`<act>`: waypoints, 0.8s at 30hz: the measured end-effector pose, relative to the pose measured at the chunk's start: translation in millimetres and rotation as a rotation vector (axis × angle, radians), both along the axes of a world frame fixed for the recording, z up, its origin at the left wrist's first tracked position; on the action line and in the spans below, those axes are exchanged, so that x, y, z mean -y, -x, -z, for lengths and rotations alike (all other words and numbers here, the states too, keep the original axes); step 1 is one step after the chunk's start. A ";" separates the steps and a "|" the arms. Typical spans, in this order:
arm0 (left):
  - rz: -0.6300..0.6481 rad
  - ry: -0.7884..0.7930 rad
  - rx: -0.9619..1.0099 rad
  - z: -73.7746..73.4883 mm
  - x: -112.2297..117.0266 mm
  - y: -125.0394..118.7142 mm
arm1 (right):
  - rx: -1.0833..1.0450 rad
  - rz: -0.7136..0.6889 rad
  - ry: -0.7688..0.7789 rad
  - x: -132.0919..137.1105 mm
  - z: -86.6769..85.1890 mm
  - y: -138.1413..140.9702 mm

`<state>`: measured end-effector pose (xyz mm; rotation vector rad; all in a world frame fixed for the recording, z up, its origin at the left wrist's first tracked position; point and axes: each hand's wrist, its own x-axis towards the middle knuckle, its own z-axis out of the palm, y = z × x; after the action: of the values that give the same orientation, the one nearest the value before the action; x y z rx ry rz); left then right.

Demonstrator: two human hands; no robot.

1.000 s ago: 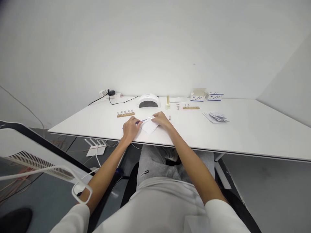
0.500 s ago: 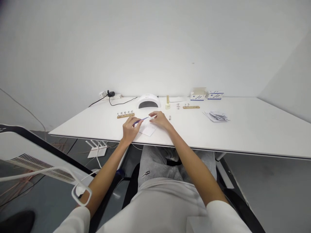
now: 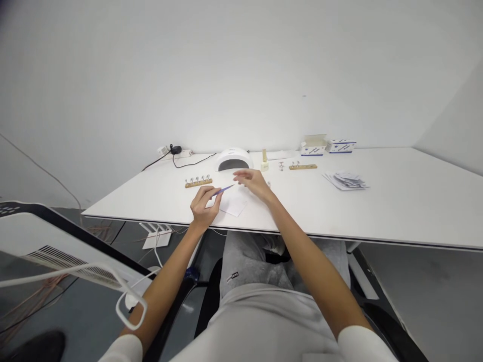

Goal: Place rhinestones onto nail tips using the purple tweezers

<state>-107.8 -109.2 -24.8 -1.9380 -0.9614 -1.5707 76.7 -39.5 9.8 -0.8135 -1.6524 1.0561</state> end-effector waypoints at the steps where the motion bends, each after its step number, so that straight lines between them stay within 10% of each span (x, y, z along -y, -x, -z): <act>1: 0.003 -0.007 0.001 -0.4 0.2 0.0 | -0.025 0.041 -0.022 -2.3 -3.9 -6.4; 10: 0.004 -0.018 0.002 -1.3 0.6 -0.3 | 0.234 0.366 0.109 -32.1 5.9 -113.6; 18: -0.016 -0.029 0.008 -0.4 0.0 0.3 | 0.566 0.060 0.127 -19.5 7.5 -103.3; 24: 0.018 -0.040 -0.001 -0.8 0.1 -0.2 | 0.587 0.084 0.053 -25.7 17.0 -100.9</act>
<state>-107.6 -109.3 -24.0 -1.9246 -0.9084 -1.5871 177.5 -13.7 -7.2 -1.3043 -2.0544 0.8478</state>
